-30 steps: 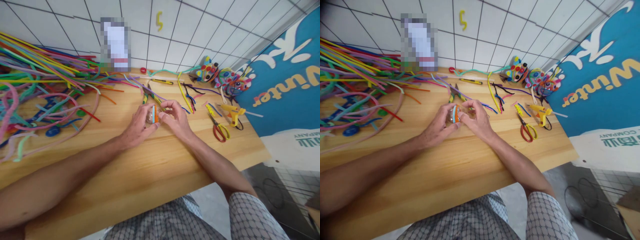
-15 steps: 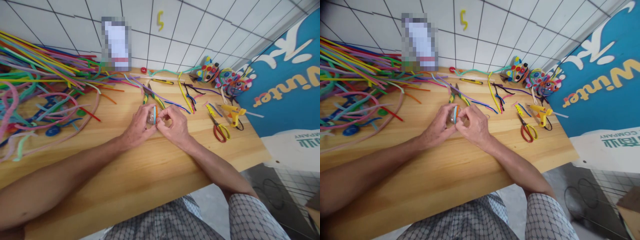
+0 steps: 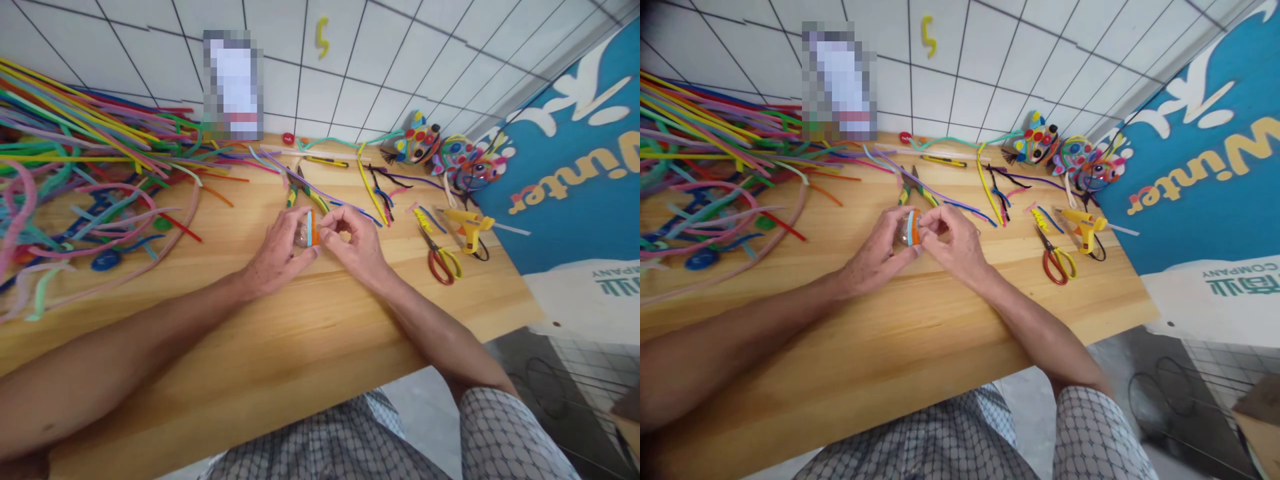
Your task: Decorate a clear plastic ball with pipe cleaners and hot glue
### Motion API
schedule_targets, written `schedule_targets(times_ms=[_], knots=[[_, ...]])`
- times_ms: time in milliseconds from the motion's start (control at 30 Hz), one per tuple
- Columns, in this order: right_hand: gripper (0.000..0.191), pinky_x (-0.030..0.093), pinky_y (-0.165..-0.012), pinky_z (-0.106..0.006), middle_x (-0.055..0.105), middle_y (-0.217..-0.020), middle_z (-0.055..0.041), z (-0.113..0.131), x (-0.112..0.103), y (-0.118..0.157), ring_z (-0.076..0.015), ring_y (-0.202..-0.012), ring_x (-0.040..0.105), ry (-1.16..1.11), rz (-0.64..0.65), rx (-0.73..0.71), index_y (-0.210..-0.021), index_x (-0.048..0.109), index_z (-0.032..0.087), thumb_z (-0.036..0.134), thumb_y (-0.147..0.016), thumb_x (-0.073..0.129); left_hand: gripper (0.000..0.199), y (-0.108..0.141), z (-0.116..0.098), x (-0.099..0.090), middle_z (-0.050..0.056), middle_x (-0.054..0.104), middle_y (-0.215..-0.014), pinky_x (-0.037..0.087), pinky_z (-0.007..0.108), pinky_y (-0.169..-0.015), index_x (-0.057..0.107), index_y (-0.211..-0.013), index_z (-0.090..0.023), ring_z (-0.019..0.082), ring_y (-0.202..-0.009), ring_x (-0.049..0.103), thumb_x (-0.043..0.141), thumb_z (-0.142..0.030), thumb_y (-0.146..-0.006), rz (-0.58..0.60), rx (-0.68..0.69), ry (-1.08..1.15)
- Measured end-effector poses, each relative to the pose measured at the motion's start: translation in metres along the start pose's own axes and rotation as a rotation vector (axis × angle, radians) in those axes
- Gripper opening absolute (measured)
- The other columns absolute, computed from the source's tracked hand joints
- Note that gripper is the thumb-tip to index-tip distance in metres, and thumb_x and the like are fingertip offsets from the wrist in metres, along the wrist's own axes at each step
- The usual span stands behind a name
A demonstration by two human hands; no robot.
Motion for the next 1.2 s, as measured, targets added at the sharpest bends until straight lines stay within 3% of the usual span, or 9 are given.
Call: schedule_targets(times_ms=[133, 367, 533, 767, 867, 967, 1200], knots=[[0.007, 0.061, -0.084, -0.040, 0.073, -0.088, 0.0014, -0.004, -0.002, -0.001, -0.0196, -0.081, 0.066, -0.021, -0.002, 0.040, -0.095, 0.069, 0.028, 0.032, -0.092, 0.075, 0.066, -0.001, 0.000, 0.001, 0.018, 0.060, -0.166, 0.051, 0.062, -0.132, 0.046, -0.166, -0.027, 0.039, -0.158, 0.058, 0.071, -0.047, -0.108, 0.028, -0.015, -0.005], [0.006, 0.059, -0.081, -0.041, 0.073, -0.085, 0.0000, 0.010, 0.000, 0.002, -0.0214, -0.080, 0.065, 0.119, -0.042, -0.104, -0.087, 0.068, 0.029, 0.026, -0.089, 0.072, 0.064, -0.001, -0.003, 0.001, 0.018, 0.061, -0.166, 0.050, 0.063, -0.133, 0.048, -0.164, -0.028, 0.039, -0.160, 0.057, 0.072, -0.046, -0.107, 0.020, 0.008, 0.007], [0.008, 0.058, -0.079, -0.040, 0.073, -0.085, 0.0003, 0.012, 0.001, 0.003, -0.0209, -0.079, 0.065, 0.123, -0.051, -0.131, -0.087, 0.068, 0.029, 0.021, -0.090, 0.069, 0.065, -0.001, -0.004, 0.001, 0.017, 0.062, -0.165, 0.050, 0.063, -0.133, 0.048, -0.164, -0.029, 0.038, -0.159, 0.057, 0.073, -0.044, -0.106, 0.010, 0.026, 0.020], [0.008, 0.057, -0.081, -0.040, 0.072, -0.085, 0.0005, 0.010, 0.003, 0.005, -0.0210, -0.081, 0.066, 0.070, -0.034, -0.089, -0.087, 0.068, 0.028, 0.021, -0.089, 0.071, 0.060, 0.000, 0.000, 0.001, 0.018, 0.060, -0.165, 0.049, 0.061, -0.134, 0.046, -0.164, -0.028, 0.037, -0.159, 0.057, 0.064, -0.053, -0.113, 0.016, -0.001, 0.014], [0.005, 0.057, -0.080, -0.039, 0.072, -0.085, 0.0015, 0.000, 0.003, 0.002, -0.0196, -0.079, 0.065, -0.006, -0.017, 0.004, -0.090, 0.070, 0.027, 0.025, -0.091, 0.073, 0.059, -0.001, 0.000, 0.000, 0.017, 0.061, -0.164, 0.050, 0.058, -0.134, 0.047, -0.163, -0.028, 0.035, -0.157, 0.059, 0.062, -0.056, -0.114, 0.019, -0.015, 0.017], [0.005, 0.056, -0.077, -0.037, 0.071, -0.082, 0.0028, -0.010, 0.006, 0.000, -0.0182, -0.076, 0.063, -0.058, 0.014, 0.102, -0.092, 0.069, 0.027, 0.028, -0.092, 0.074, 0.058, -0.003, -0.001, -0.001, 0.017, 0.061, -0.163, 0.050, 0.058, -0.132, 0.047, -0.163, -0.027, 0.035, -0.156, 0.059, 0.063, -0.053, -0.114, 0.023, -0.017, 0.011], [0.011, 0.050, -0.073, -0.034, 0.066, -0.078, 0.0042, -0.017, 0.009, -0.002, -0.0167, -0.074, 0.058, -0.120, 0.029, 0.179, -0.092, 0.067, 0.027, 0.032, -0.089, 0.076, 0.057, -0.003, -0.004, -0.001, 0.019, 0.060, -0.164, 0.050, 0.059, -0.132, 0.047, -0.162, -0.024, 0.036, -0.155, 0.059, 0.061, -0.049, -0.113, 0.035, -0.013, -0.003]])
Point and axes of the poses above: each hand's wrist, its own y-axis away from the middle knuckle, its own x-axis out of the palm, z = x × y, the point moved 10 cm from there along -y, towards the middle knuckle
